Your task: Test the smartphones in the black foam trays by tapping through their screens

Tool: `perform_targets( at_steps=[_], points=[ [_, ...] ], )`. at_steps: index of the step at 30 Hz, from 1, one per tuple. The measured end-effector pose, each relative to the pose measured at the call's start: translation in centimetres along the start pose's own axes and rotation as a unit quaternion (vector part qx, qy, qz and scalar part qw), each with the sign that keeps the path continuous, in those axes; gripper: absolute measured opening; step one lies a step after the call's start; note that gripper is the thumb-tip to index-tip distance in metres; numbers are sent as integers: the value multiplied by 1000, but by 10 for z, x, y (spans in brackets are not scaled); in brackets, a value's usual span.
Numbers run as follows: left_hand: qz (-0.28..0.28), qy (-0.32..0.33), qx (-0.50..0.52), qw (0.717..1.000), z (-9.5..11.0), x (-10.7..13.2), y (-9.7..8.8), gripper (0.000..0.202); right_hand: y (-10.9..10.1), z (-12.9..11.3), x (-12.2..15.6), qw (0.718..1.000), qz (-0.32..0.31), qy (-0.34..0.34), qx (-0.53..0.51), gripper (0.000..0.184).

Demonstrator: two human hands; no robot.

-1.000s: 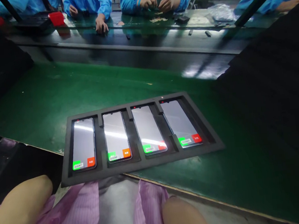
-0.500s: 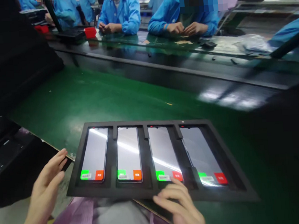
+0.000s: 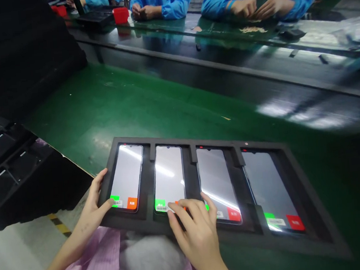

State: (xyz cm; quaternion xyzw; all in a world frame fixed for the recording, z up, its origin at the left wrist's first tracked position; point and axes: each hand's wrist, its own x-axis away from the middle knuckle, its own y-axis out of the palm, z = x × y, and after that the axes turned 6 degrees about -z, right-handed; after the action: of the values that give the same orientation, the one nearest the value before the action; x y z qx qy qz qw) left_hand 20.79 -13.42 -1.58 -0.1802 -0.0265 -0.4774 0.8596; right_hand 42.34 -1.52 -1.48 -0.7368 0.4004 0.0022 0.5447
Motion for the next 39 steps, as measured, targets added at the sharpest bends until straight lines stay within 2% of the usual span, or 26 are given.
perform_targets(
  at_steps=[4, 7, 9, 11, 13, 15, 19, 21, 23, 25, 28, 32, 36, 39],
  points=[
    [27, 29, -13, 999, -5, -1, 1, 66, 0, -6, -3, 1000, -30, 6, 0, 23],
    [41, 17, -21, 999, -6, -2, 1, 64, -1, -8, -3, 998, -51, 6, 25, 30],
    [51, 9, -29, 998, -5, -2, 1, 60, -5, -3, 2, 999, -30, 6, 28, 31],
    [66, 11, -37, 997, -6, -2, 2, 57, -14, 7, 11, 999, 25, 4, 39, 30],
    [79, 14, -39, 996, -6, -3, 2, 56, -22, 17, 21, 993, 85, 27, 72, 29],
    [90, 16, -44, 995, -7, -4, 2, 58, -28, 25, 30, 984, 120, 70, 114, 29],
    [102, 20, -80, 991, -9, -6, 2, 63, -28, 30, 37, 972, 92, 131, 172, 31],
    [105, 22, -92, 990, -10, -7, 1, 67, -29, 34, 40, 965, 105, 143, 196, 32],
    [112, 23, -93, 989, -11, -8, 1, 71, -34, 42, 45, 945, 158, 164, 234, 32],
    [119, 21, -79, 990, -12, -9, 1, 76, -42, 53, 53, 910, 216, 212, 283, 33],
    [111, 13, -60, 992, -14, -9, 1, 71, -53, 68, 63, 868, 232, 291, 329, 36],
    [89, 31, -73, 993, -14, -9, 0, 58, -57, 77, 70, 875, 157, 319, 328, 40],
    [71, 63, -103, 990, -10, -11, -8, 43, -59, 77, 71, 874, 198, 309, 318, 38],
    [65, 109, -159, 979, -5, -15, -17, 28, -61, 74, 68, 889, 196, 295, 291, 37]
  ],
)
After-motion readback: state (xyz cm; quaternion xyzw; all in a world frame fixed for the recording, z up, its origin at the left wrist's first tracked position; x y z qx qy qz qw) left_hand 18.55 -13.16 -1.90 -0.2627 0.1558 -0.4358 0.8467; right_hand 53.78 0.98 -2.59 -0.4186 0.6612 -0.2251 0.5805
